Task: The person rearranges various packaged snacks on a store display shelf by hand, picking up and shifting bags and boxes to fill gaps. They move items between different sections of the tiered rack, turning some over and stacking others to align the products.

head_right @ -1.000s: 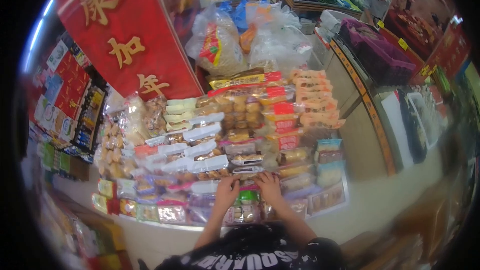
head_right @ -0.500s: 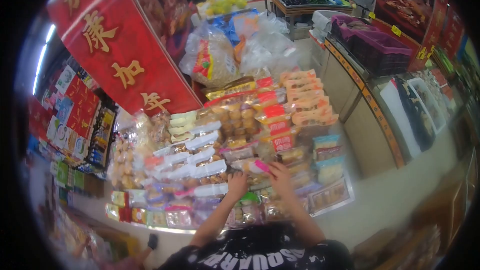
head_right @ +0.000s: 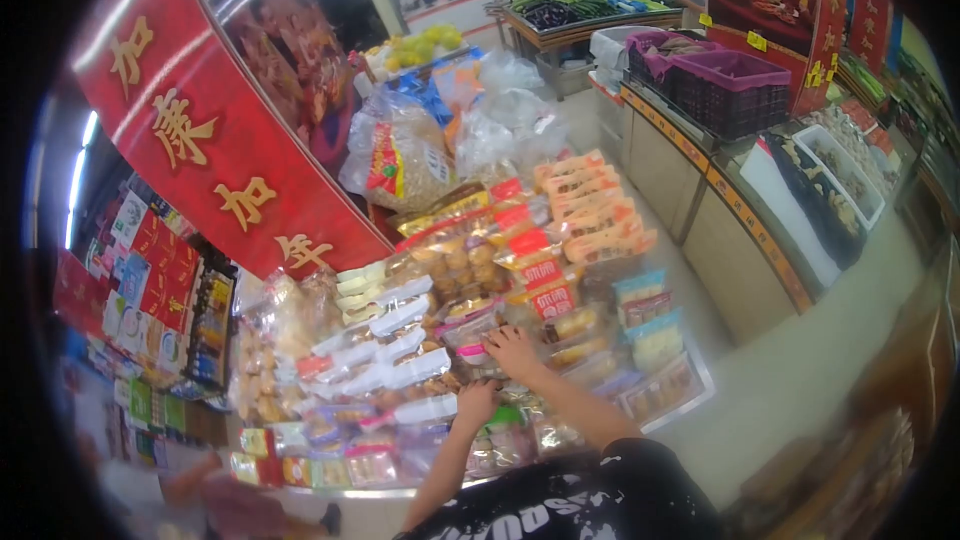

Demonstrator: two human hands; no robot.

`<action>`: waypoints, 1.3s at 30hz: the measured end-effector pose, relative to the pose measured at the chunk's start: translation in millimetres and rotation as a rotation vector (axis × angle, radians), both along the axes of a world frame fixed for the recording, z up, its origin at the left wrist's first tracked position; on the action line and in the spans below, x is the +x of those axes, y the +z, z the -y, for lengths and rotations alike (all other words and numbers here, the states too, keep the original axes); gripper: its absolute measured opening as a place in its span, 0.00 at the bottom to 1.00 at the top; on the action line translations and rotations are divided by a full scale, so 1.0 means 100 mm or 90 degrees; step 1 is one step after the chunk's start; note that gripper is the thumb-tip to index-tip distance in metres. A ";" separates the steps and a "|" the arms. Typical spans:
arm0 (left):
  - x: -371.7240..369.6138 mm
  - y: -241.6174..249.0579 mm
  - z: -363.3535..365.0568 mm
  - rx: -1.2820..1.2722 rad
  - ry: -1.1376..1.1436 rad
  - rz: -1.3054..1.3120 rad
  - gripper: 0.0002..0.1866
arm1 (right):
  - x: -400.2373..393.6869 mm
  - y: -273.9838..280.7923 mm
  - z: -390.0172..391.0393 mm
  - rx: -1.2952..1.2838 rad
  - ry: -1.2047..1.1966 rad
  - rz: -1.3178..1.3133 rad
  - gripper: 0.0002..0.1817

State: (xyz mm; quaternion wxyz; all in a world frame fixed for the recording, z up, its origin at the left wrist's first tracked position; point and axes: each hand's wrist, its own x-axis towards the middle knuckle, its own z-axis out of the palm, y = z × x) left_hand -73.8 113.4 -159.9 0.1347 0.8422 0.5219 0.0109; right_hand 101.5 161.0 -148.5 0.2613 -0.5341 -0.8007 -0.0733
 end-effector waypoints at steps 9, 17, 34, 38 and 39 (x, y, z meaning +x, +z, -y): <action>0.03 0.14 0.08 0.080 -0.044 0.066 0.19 | 0.00 -0.39 0.11 -0.328 0.050 0.031 0.20; 0.05 0.66 -0.57 0.098 0.155 0.182 0.10 | -0.01 0.05 0.82 -0.281 -0.005 -0.071 0.25; 0.29 -0.45 -0.63 0.244 0.113 0.425 0.22 | 0.93 0.07 0.15 -0.259 -0.021 -0.389 0.18; 0.01 -0.20 -0.21 0.017 0.071 0.152 0.24 | 0.61 0.01 -0.01 -0.195 -0.017 -0.175 0.20; -0.07 -0.03 -0.13 -0.059 -0.028 -0.027 0.24 | 0.64 -0.28 -0.11 -0.210 -0.029 -0.157 0.22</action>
